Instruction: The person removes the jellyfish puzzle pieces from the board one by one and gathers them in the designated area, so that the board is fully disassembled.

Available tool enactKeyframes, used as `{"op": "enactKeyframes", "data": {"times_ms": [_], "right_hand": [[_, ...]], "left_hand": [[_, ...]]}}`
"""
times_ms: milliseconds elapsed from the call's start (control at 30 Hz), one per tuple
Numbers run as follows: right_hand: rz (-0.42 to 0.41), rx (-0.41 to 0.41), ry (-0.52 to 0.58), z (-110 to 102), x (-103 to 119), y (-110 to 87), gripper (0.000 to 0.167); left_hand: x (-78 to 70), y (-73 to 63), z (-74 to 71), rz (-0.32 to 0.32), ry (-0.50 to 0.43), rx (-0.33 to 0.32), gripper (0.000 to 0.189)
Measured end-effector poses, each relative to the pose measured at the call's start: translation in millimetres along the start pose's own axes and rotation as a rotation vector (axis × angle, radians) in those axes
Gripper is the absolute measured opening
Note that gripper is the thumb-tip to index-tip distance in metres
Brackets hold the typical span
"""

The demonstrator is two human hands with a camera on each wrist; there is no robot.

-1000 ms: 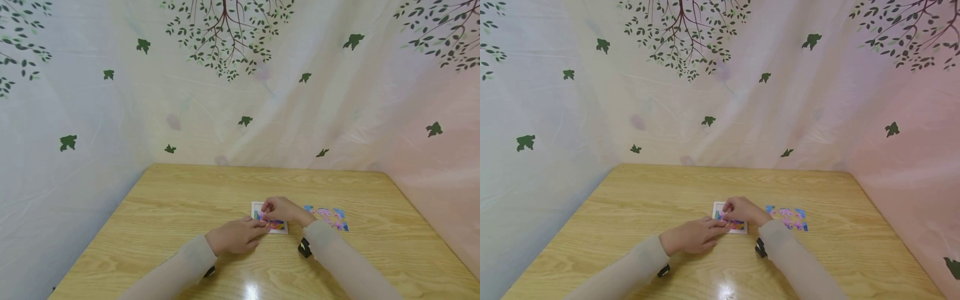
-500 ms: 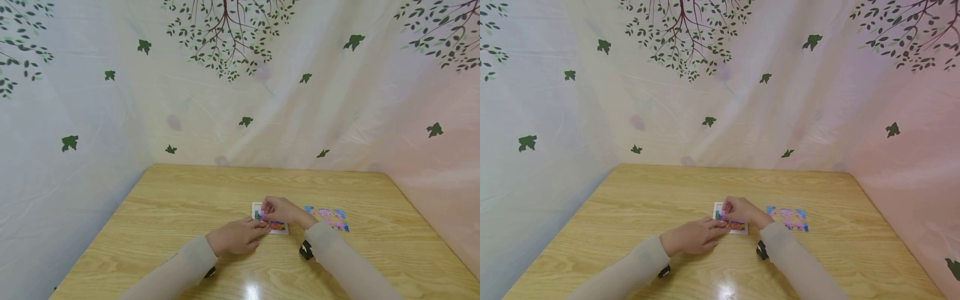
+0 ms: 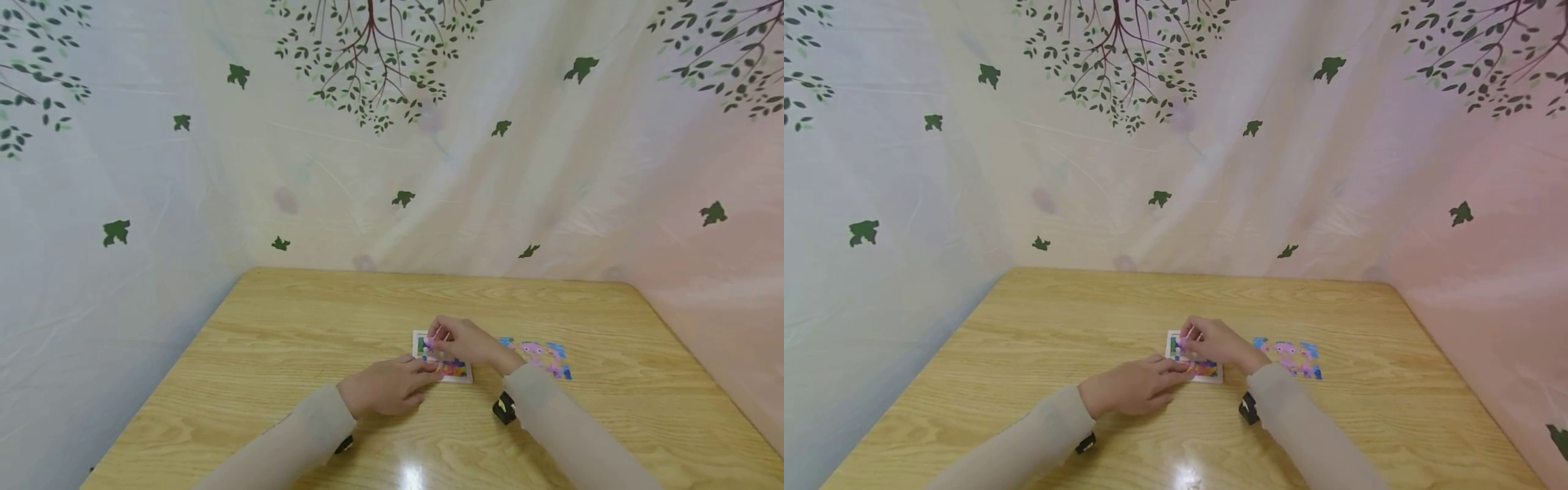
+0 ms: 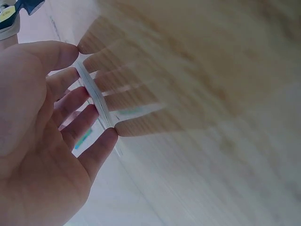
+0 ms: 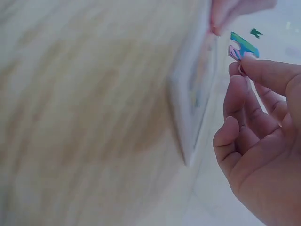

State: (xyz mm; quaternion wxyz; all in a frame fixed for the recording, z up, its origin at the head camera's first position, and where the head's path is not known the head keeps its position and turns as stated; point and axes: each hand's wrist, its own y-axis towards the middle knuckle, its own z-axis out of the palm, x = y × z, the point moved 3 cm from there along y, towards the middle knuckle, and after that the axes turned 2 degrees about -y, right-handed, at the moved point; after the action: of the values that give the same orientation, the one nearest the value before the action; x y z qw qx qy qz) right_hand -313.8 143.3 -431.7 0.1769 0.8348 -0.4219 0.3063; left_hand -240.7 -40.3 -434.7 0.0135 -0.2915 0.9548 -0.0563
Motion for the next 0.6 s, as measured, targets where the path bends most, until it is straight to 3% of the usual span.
{"op": "enactKeyframes", "data": {"times_ms": [300,600], "right_hand": [[0.027,-0.056,-0.014,-22.4,-10.7,-9.7,0.008],[0.103,-0.077,-0.001,-46.2,-28.5,-34.6,0.015]], "left_hand": [[2.9,0.7,1.2,-0.016,-0.036,0.011,0.052],[2.2,-0.1,0.8,-0.021,-0.040,0.022,0.053]]}}
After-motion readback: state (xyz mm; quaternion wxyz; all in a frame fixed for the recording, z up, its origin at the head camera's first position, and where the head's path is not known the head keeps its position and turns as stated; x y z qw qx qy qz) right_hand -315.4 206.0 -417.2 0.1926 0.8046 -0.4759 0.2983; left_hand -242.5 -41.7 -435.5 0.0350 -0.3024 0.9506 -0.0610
